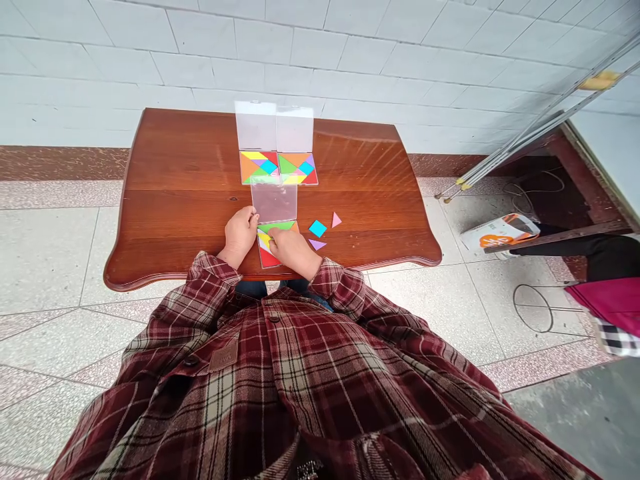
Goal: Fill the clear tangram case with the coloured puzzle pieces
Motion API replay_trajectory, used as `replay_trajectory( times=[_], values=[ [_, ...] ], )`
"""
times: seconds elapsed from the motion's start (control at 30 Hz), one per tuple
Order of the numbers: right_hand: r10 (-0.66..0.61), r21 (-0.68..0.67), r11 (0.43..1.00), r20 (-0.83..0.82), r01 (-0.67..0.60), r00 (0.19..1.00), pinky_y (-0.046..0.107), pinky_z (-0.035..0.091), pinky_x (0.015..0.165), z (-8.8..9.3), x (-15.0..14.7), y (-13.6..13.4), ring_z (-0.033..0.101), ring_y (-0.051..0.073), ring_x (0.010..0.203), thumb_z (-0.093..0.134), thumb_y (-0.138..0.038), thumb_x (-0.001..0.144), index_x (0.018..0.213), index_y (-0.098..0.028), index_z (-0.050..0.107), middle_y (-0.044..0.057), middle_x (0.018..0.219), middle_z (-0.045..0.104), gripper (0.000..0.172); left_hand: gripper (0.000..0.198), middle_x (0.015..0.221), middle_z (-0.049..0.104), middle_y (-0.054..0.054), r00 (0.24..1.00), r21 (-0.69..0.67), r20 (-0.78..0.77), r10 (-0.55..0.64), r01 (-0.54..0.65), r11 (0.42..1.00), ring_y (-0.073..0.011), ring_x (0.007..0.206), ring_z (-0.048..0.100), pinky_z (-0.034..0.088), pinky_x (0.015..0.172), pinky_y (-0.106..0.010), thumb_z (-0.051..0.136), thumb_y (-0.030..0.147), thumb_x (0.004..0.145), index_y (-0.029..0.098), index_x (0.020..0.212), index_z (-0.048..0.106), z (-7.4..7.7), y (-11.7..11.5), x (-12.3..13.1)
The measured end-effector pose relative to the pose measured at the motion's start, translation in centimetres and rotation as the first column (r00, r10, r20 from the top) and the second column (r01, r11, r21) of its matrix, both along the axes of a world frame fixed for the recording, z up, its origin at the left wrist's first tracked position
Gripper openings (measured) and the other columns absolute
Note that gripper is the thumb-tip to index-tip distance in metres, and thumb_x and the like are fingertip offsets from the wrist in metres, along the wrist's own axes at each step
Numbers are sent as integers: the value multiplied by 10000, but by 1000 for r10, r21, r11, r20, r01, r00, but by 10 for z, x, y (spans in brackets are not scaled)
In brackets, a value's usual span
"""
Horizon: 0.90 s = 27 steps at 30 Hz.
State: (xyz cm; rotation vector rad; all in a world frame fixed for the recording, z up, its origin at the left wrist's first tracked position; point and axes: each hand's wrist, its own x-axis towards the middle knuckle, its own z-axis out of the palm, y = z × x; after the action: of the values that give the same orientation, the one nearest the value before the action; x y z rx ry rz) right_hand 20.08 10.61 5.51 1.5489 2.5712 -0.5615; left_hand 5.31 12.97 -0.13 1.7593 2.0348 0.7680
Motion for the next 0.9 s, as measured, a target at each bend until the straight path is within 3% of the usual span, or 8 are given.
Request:
replay_trajectory(
  times=[0.17, 0.43, 0.7, 0.9],
  values=[
    [-44, -43, 998, -59, 42, 997, 318, 471, 770, -1, 3, 6, 658, 250, 924, 392, -177, 937, 1191, -123, 548, 122, 995, 707, 304, 185, 946, 677, -53, 1000, 6, -4, -7, 7, 1000, -195, 861, 591, 385, 722, -289, 453, 291, 897, 212, 950, 611, -1, -1, 0],
    [-53, -36, 998, -95, 50, 994, 334, 479, 795, -18, -2, 10, 660, 254, 933, 414, -201, 935, 1182, -122, 560, 120, 995, 706, 298, 185, 955, 680, -54, 1000, 11, -5, -9, 9, 1000, -199, 873, 596, 386, 722, -289, 454, 286, 896, 208, 948, 613, -2, 1, -1],
    [-24, -14, 1000, -54, 23, 998, 317, 470, 798, -6, 9, -2, 667, 247, 947, 401, -195, 936, 1206, -138, 562, 130, 1041, 707, 319, 189, 949, 681, -50, 1000, 3, -1, -9, 9, 1000, -196, 854, 591, 381, 714, -288, 454, 291, 895, 215, 953, 618, -2, 0, -1],
    [3, -17, 1000, -49, -4, 999, 320, 476, 831, -11, 1, -10, 650, 248, 998, 418, -201, 928, 1238, -119, 548, 149, 1122, 679, 346, 180, 937, 679, -49, 1000, 5, -2, -4, 4, 1000, -194, 849, 588, 376, 712, -285, 463, 288, 887, 212, 946, 616, -3, 2, -1]
  ],
)
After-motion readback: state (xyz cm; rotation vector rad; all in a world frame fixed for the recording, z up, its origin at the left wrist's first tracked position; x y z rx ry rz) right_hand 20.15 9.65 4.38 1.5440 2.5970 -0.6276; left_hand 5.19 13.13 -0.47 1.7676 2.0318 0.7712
